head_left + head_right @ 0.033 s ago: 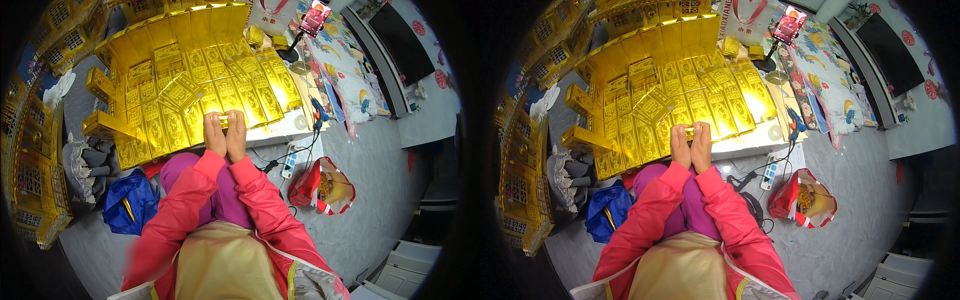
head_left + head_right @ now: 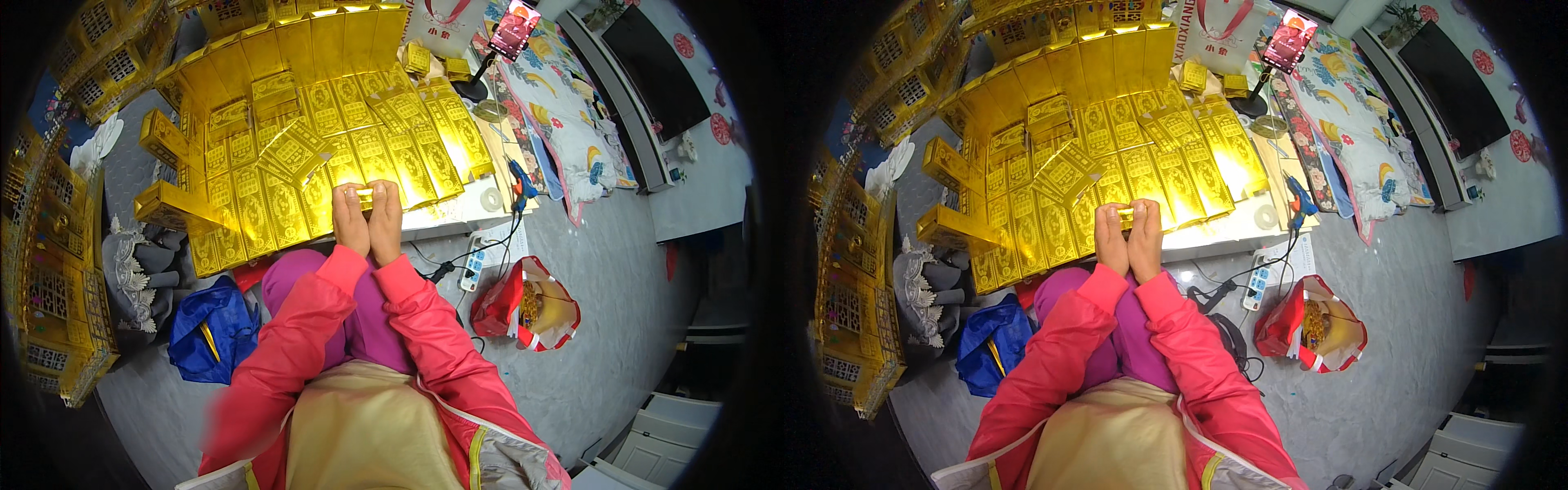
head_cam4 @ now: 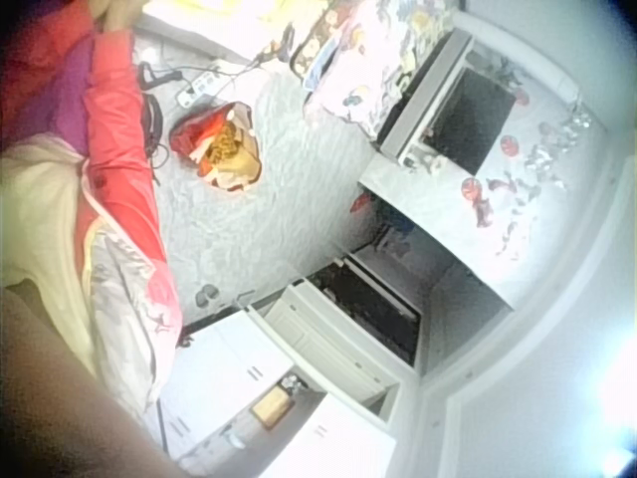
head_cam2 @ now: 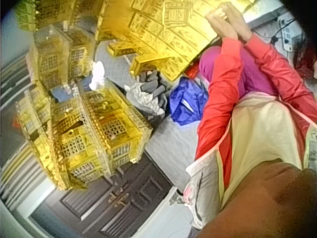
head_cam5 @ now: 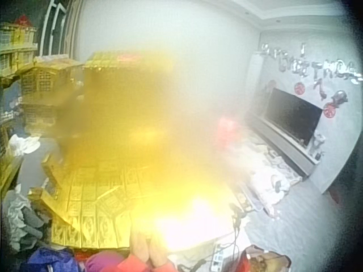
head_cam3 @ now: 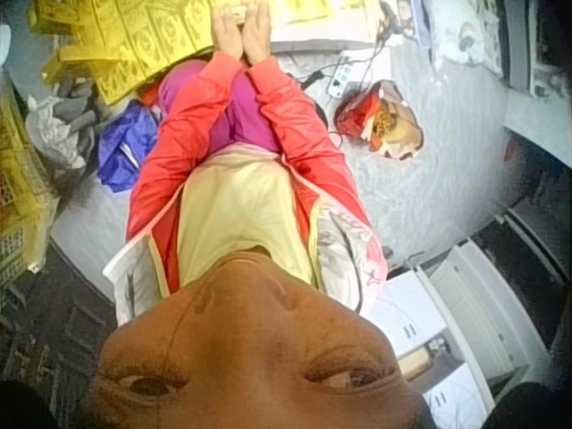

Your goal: The person assembles small gold-colored paper boxes by folding edges and applying hot glue to seal them. They handle each box one at a time, fold the sides, apply glue with a hot glue gun, and press the edges to close the box.

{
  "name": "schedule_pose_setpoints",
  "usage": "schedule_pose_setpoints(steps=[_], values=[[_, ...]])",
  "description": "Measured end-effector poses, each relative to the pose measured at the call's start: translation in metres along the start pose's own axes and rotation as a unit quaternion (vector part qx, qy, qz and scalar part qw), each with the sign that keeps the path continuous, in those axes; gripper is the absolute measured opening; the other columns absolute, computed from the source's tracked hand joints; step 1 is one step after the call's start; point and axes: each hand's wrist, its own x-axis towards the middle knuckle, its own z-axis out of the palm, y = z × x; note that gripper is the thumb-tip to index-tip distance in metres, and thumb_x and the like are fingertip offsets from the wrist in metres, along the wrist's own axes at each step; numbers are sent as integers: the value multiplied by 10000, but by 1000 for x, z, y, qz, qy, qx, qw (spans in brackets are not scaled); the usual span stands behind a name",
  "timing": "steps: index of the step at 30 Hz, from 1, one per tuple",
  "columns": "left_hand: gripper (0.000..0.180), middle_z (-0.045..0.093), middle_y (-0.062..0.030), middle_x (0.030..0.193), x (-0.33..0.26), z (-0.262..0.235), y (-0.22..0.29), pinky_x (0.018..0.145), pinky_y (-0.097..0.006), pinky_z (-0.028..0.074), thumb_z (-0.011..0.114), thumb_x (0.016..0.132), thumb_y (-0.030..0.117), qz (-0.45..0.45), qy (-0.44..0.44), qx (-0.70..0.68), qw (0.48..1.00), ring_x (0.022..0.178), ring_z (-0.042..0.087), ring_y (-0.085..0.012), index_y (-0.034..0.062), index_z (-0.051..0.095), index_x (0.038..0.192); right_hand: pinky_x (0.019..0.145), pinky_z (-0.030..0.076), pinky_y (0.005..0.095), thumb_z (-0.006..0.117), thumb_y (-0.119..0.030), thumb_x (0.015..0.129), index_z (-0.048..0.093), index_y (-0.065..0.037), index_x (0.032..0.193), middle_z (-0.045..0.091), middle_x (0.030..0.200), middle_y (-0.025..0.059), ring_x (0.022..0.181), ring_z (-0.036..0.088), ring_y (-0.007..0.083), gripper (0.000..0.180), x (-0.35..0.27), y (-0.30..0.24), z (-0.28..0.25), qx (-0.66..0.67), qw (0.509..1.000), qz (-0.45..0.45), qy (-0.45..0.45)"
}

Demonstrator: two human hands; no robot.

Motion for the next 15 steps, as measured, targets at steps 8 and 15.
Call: schedule_pose_setpoints(steps=[8, 15], values=[[290, 583, -109, 962, 1, 0, -5, 852, -341, 439, 363, 1057, 253, -11, 3, -36, 999, 903, 550, -221, 30, 547, 1029, 823, 440, 330, 386, -233, 1053, 518, -5, 1029, 577, 951, 119, 878, 540, 211, 265, 1, 1, 1, -3, 1000, -22, 7], [324, 592, -121, 939, 4, -1, 2, 837, -342, 449, 350, 1061, 274, -27, -18, -7, 999, 878, 565, -228, 22, 549, 1014, 813, 430, 309, 390, -241, 1052, 535, -3, 972, 561, 894, 97, 860, 516, 182, 290, 1, -2, 1, 23, 999, -12, 18]])
